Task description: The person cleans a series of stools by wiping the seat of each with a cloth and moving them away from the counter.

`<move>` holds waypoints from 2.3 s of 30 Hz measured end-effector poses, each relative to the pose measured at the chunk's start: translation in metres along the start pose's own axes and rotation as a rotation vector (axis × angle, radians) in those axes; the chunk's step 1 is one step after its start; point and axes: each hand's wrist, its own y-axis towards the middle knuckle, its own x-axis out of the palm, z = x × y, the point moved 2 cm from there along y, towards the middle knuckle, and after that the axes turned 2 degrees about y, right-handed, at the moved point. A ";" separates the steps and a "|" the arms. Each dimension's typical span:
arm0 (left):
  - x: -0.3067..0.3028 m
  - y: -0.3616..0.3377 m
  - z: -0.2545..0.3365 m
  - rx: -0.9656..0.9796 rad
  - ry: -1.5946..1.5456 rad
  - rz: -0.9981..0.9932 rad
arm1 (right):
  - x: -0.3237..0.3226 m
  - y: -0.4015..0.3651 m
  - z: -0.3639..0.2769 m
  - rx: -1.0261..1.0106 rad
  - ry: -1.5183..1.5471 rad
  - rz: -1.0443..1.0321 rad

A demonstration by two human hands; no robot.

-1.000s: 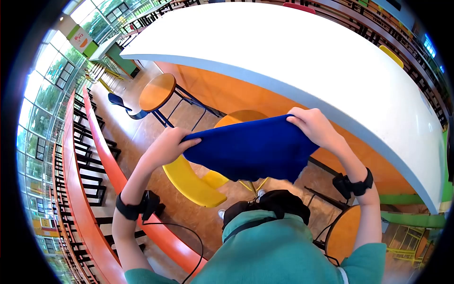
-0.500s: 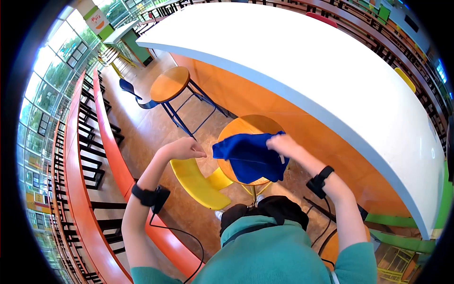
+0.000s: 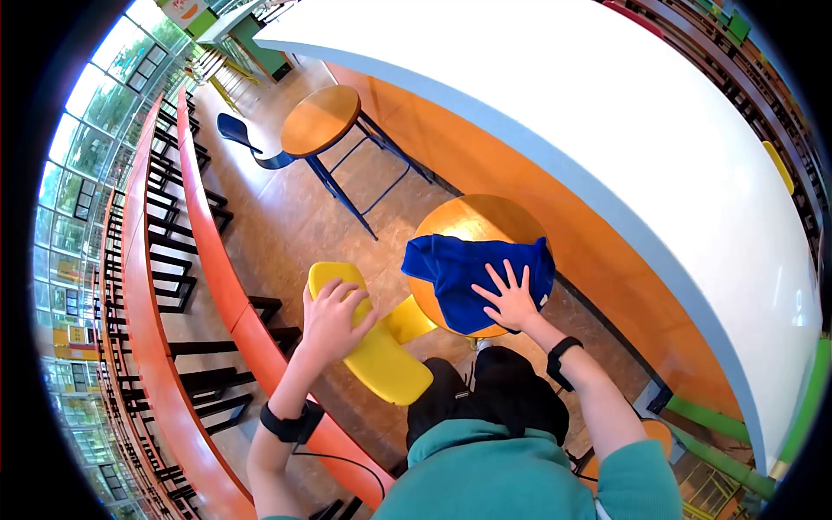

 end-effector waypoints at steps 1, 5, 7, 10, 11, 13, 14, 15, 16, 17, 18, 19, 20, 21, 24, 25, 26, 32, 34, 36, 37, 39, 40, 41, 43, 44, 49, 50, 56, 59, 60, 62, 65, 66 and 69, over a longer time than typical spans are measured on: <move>0.003 -0.001 -0.002 -0.026 0.015 0.023 | 0.003 0.000 -0.002 0.013 -0.001 0.013; 0.001 0.003 0.004 -0.126 -0.100 0.083 | 0.006 0.009 0.007 0.037 0.030 0.071; 0.000 0.006 0.003 -0.132 -0.118 0.085 | 0.006 0.019 0.009 0.064 0.027 0.090; -0.001 0.005 0.005 -0.152 -0.153 0.092 | 0.005 0.040 0.016 0.063 0.013 0.110; -0.001 0.006 0.005 -0.158 -0.161 0.097 | 0.005 0.049 0.018 0.069 0.006 0.113; -0.002 0.007 0.006 -0.161 -0.168 0.115 | 0.006 0.072 0.020 0.084 -0.006 0.146; -0.003 0.006 0.006 -0.161 -0.170 0.116 | 0.007 0.081 0.018 0.101 -0.013 0.164; -0.003 0.005 0.006 -0.170 -0.162 0.119 | 0.007 0.090 0.016 0.120 -0.022 0.185; -0.003 0.006 0.006 -0.179 -0.158 0.122 | 0.013 0.100 0.013 0.134 -0.040 0.206; -0.001 0.005 0.007 -0.194 -0.162 0.125 | 0.020 0.109 0.009 0.141 -0.065 0.227; 0.000 0.004 0.007 -0.210 -0.174 0.124 | 0.023 0.115 0.001 0.132 -0.020 0.221; 0.001 0.005 0.005 -0.219 -0.186 0.127 | 0.023 0.121 -0.006 0.130 0.022 0.220; 0.002 0.005 0.004 -0.225 -0.197 0.131 | 0.023 0.122 -0.015 0.080 0.025 0.188; 0.002 0.006 0.004 -0.228 -0.194 0.132 | 0.023 0.121 -0.021 0.027 0.042 0.145; 0.001 0.004 0.005 -0.236 -0.182 0.129 | 0.024 0.110 -0.036 -0.146 0.065 0.122; 0.000 0.004 0.005 -0.237 -0.181 0.125 | 0.027 0.103 -0.040 -0.182 0.094 0.097; 0.000 0.006 0.005 -0.238 -0.180 0.126 | 0.028 0.093 -0.042 -0.230 0.107 0.079; 0.003 0.004 0.002 -0.192 -0.120 0.190 | 0.022 0.019 -0.034 -0.513 0.188 -0.035; 0.003 0.004 0.001 -0.186 -0.128 0.208 | 0.015 0.004 -0.016 -0.570 0.169 -0.072; 0.006 0.002 0.000 -0.182 -0.136 0.208 | 0.005 -0.007 0.006 -0.564 0.133 -0.076; 0.006 0.002 -0.001 -0.180 -0.139 0.206 | 0.004 -0.010 0.018 -0.522 0.128 -0.040; 0.007 0.004 0.000 -0.179 -0.150 0.209 | 0.002 -0.009 0.044 -0.409 0.066 -0.013; 0.006 0.004 0.001 -0.185 -0.156 0.211 | -0.003 -0.004 0.057 -0.323 0.004 0.010; 0.006 0.003 0.000 -0.193 -0.161 0.207 | -0.006 0.002 0.067 -0.237 -0.053 0.030; 0.007 0.003 0.000 -0.191 -0.176 0.219 | -0.014 0.020 0.080 -0.062 -0.075 0.021; 0.007 0.003 0.000 -0.197 -0.182 0.228 | -0.016 0.033 0.085 0.026 -0.012 0.016; 0.005 0.003 0.002 -0.220 -0.169 0.200 | -0.015 0.114 0.076 0.349 0.000 0.019; 0.004 0.003 0.002 -0.222 -0.170 0.193 | -0.011 0.127 0.070 0.391 0.006 0.033; 0.008 0.000 0.000 -0.218 -0.209 0.226 | -0.010 0.181 0.000 0.387 -0.010 -0.121; 0.008 -0.001 0.001 -0.219 -0.247 0.245 | -0.005 0.178 -0.008 0.401 0.013 -0.082; 0.008 0.000 0.000 -0.217 -0.259 0.259 | -0.002 0.178 -0.008 0.398 0.022 -0.050; 0.009 0.000 -0.001 -0.209 -0.283 0.281 | 0.007 0.168 -0.007 0.398 0.033 0.014; 0.008 0.000 -0.002 -0.192 -0.306 0.322 | 0.017 0.158 -0.014 0.386 -0.032 0.124; 0.008 0.000 -0.002 -0.184 -0.312 0.341 | 0.019 0.156 -0.018 0.375 -0.032 0.129; 0.010 -0.002 -0.002 -0.159 -0.349 0.381 | 0.023 0.134 -0.035 0.337 -0.048 0.122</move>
